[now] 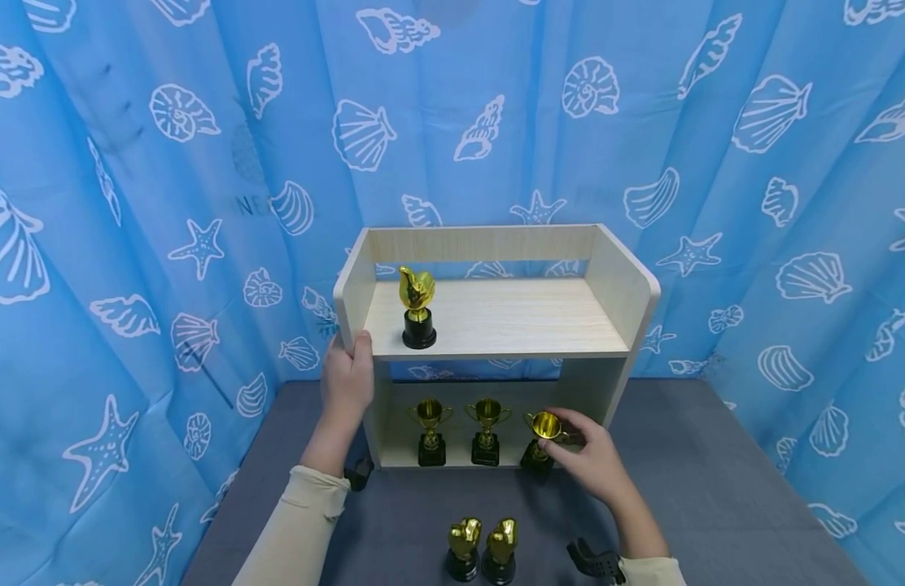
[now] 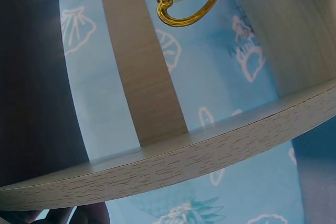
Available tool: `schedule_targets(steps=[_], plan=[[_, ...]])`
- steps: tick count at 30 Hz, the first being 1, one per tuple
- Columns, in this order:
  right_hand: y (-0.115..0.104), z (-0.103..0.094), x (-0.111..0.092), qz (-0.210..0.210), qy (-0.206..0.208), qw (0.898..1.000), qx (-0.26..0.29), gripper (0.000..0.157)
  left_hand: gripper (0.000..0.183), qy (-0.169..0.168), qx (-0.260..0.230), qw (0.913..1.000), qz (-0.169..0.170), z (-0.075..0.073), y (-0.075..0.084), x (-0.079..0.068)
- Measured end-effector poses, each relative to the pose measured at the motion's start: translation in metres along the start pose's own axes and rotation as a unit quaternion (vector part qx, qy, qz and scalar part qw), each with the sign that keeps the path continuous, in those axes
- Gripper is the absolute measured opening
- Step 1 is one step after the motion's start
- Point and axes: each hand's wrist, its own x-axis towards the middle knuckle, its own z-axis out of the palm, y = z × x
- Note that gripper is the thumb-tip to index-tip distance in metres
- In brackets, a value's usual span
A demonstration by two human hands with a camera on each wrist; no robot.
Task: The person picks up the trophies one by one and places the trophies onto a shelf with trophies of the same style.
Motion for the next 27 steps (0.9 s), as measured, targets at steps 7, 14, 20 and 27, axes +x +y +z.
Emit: schedule_targets(steps=[7, 14, 20, 27], plan=[[0.003, 0.001, 0.003, -0.007, -0.002, 1.0, -0.013, 0.045, 0.055, -0.001, -0.003, 1.0, 0.0, 0.0, 0.0, 0.001], [0.01, 0.004, 0.005, -0.003, -0.005, 1.0, -0.007, 0.046, 0.056, -0.007, -0.002, 1.0, -0.004, 0.0, -0.001, 0.0], [0.012, 0.007, 0.006, 0.004, -0.008, 1.0, -0.006, 0.046, 0.058, -0.009, -0.002, 0.9999, -0.009, -0.001, 0.0, -0.001], [0.014, 0.008, 0.009, 0.006, -0.008, 1.0, 0.001, 0.046, 0.058, -0.005, 0.002, 1.0, -0.003, 0.0, -0.001, 0.0]])
